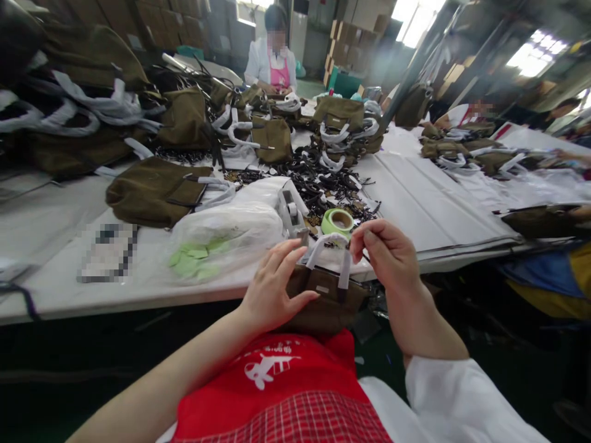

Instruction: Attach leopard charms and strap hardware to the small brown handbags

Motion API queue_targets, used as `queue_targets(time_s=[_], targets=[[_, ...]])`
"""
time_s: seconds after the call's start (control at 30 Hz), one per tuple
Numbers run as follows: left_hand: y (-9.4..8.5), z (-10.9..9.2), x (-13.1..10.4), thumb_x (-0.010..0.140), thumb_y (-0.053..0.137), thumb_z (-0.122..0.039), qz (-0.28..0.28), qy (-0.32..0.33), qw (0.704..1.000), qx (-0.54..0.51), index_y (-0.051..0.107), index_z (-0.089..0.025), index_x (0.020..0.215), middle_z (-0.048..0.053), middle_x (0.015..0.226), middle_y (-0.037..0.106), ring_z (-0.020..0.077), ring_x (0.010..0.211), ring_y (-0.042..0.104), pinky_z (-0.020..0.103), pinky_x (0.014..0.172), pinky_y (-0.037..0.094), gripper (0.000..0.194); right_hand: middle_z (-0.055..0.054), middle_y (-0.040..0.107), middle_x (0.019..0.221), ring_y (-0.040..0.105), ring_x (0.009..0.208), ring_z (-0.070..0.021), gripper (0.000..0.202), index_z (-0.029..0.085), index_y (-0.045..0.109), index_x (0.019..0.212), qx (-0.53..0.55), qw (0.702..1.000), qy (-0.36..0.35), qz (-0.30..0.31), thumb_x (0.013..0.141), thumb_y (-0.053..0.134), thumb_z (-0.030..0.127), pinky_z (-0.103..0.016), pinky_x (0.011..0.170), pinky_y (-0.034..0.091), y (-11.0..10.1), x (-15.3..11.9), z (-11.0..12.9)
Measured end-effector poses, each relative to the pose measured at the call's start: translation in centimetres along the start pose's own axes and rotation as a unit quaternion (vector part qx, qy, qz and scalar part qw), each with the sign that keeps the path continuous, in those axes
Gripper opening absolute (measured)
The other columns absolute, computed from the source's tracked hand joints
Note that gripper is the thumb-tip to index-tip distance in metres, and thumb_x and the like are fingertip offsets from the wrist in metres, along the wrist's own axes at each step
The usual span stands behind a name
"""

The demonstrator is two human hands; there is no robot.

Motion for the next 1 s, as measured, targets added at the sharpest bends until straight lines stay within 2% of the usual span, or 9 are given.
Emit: queue_targets(time_s=[0.07,0.13,0.2,0.27,0.37,0.63,0.73,0.87,1.0], targets=[[0.8,-1.7,1.1,0.073,0.078,-0.042,0.058,0.018,0.996,-0.068,0.045,-0.020,0.140,0.016,0.150,0.045,0.0335,0.139,0.041,0.050,0.116,0.035,0.078,0.000,0.064,0.070,0.058,0.055,-0.0110,0.015,0.022,0.069,0.096,0.056,0.997,0.004,0.049,0.096,0.059,0.033,-0.022,0.050,0.048,1.4,-1.0,1.4],[2.1,-2.2,1.3,0.079,0.072,-0.039,0.157,-0.005,0.973,-0.168,0.057,-0.019,0.126,0.013,0.130,0.063,0.0295,0.122,0.058,0.045,0.106,0.044,0.053,-0.001,0.064,0.068,0.057,0.052,-0.0115,0.018,0.022,0.069,0.093,0.091,0.995,0.005,0.043,0.095,0.060,0.037,-0.022,0.045,0.045,1.7,-1.6,2.0],[3.5,-1.9,0.4,0.090,0.059,-0.040,0.266,-0.082,0.915,-0.293,0.065,-0.018,0.102,0.007,0.091,0.073,0.0208,0.086,0.069,0.037,0.085,0.054,0.027,-0.001,0.062,0.065,0.054,0.050,-0.0116,0.021,0.021,0.069,0.089,0.099,0.995,0.018,-0.008,0.092,0.063,0.042,-0.022,0.042,0.042,0.9,-1.8,1.6],[4.3,-1.0,-1.0,0.092,0.055,-0.046,0.328,-0.184,0.831,-0.409,0.062,-0.016,0.090,0.001,0.064,0.065,0.0142,0.061,0.063,0.028,0.064,0.052,0.031,0.000,0.061,0.063,0.053,0.049,-0.0110,0.021,0.021,0.068,0.085,0.089,0.992,0.045,-0.072,0.088,0.067,0.042,-0.021,0.041,0.041,-0.3,-2.3,0.2],[4.2,0.5,-3.0,0.085,0.066,-0.051,0.326,-0.282,0.742,-0.514,0.060,-0.015,0.093,-0.002,0.061,0.062,0.0104,0.053,0.058,0.021,0.054,0.046,0.038,0.001,0.061,0.064,0.052,0.050,-0.0095,0.019,0.020,0.067,0.082,0.069,0.984,0.099,-0.133,0.086,0.070,0.038,-0.019,0.044,0.041,-1.6,-3.8,-2.9],[3.1,2.3,-5.5,0.089,0.064,-0.036,0.285,-0.332,0.652,-0.619,0.060,-0.012,0.107,0.013,0.094,0.074,0.0153,0.068,0.068,0.026,0.065,0.051,0.030,0.001,0.065,0.067,0.055,0.051,-0.0088,0.017,0.019,0.068,0.085,0.020,0.964,0.206,-0.168,0.085,0.070,0.036,-0.021,0.049,0.045,-2.1,-8.1,-8.7],[3.1,2.6,-6.1,0.090,0.063,-0.032,0.280,-0.340,0.630,-0.639,0.056,-0.013,0.115,0.016,0.101,0.074,0.0184,0.076,0.070,0.029,0.070,0.052,0.032,0.001,0.065,0.068,0.055,0.051,-0.0093,0.017,0.019,0.067,0.085,-0.024,0.964,0.212,-0.158,0.086,0.068,0.036,-0.021,0.050,0.044,-2.1,-8.3,-9.2],[3.4,2.7,-6.5,0.093,0.059,-0.029,0.282,-0.338,0.620,-0.649,0.033,-0.016,0.145,0.017,0.107,0.073,0.0202,0.081,0.071,0.033,0.075,0.052,0.060,-0.003,0.070,0.087,0.043,0.046,-0.0068,0.023,0.020,0.068,0.105,-0.207,0.952,0.179,-0.139,0.086,0.066,0.034,-0.022,0.044,0.036,-1.6,-8.4,-8.4],[3.6,2.6,-6.5,0.093,0.059,-0.030,0.288,-0.331,0.621,-0.649,0.018,-0.016,0.153,0.017,0.106,0.074,0.0205,0.078,0.071,0.033,0.074,0.050,0.075,-0.002,0.068,0.083,0.043,0.049,-0.0089,0.018,0.020,0.069,0.104,-0.277,0.952,0.105,-0.075,0.090,0.062,0.027,-0.024,0.049,0.039,1.2,-8.5,-6.4]])
Point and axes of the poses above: each hand's wrist, its own x-axis towards the middle knuckle, its own y-axis out of the palm, z = x × y, the point moved 4 cm from there along x, towards the middle knuckle
